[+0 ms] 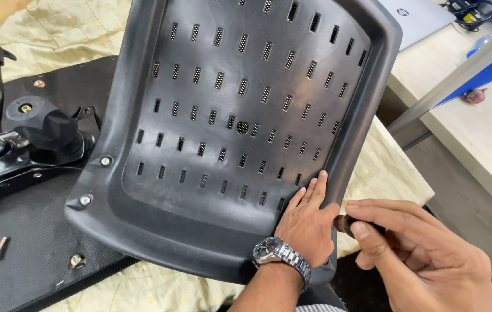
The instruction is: The person attaches a perforated plastic chair backrest to an office chair seat base, aligning the backrest against the seat mounting plate and driving screws into the mounting holes using a screwdriver, tightening each screw by hand while steadying the backrest with the other hand.
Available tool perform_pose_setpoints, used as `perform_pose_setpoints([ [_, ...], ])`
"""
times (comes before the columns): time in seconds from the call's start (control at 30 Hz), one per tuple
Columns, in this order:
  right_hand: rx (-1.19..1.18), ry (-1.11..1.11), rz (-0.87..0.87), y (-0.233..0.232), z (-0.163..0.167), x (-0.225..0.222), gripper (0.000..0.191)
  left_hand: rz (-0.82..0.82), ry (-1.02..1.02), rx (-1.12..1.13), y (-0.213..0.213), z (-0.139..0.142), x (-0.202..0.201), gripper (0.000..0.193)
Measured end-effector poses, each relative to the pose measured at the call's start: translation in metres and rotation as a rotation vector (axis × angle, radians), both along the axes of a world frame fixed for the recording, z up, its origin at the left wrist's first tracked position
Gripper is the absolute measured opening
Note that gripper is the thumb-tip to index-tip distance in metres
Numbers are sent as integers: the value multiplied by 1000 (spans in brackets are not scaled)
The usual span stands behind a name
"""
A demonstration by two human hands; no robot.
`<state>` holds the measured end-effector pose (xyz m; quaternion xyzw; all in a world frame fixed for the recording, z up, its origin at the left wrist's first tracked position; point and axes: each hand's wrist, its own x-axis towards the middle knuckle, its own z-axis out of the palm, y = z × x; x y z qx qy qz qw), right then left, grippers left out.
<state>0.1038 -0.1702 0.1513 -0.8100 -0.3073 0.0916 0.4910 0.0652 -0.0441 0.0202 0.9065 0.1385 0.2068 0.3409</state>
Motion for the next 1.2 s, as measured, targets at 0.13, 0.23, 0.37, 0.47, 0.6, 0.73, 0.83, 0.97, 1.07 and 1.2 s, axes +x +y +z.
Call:
perform_pose_setpoints([
  [0.13,-8,-4,-16,4,1,-4,15,-8,-36,-19,0,-1,-1,22],
  [0.23,-16,18,-22,5,4,-5,14,-7,-20,-7,0,-1,0,20],
  [0.37,155,131,141,-2,8,-1,23,2,-38,37,0,-1,-1,23],
  [0.47,92,146,-28,-2,4,-1,23,2,-16,59,0,-2,0,20],
  [0.6,-32,51,-102,-3,2,-2,19,4,-10,49,-1,-2,0,17],
  [0.73,-42,48,-106,0,2,-2,15,3,-2,21,0,-1,1,9],
  [0.83,-43,42,-101,4,2,-4,15,1,-8,16,0,-1,1,9],
  [0.97,56,70,-26,4,2,-1,17,8,7,26,0,0,2,8],
  [1.07,142,172,47,0,5,4,24,0,12,19,0,0,1,11],
  [1.2,84,71,-10,-2,4,4,23,3,3,30,-1,-1,1,13],
])
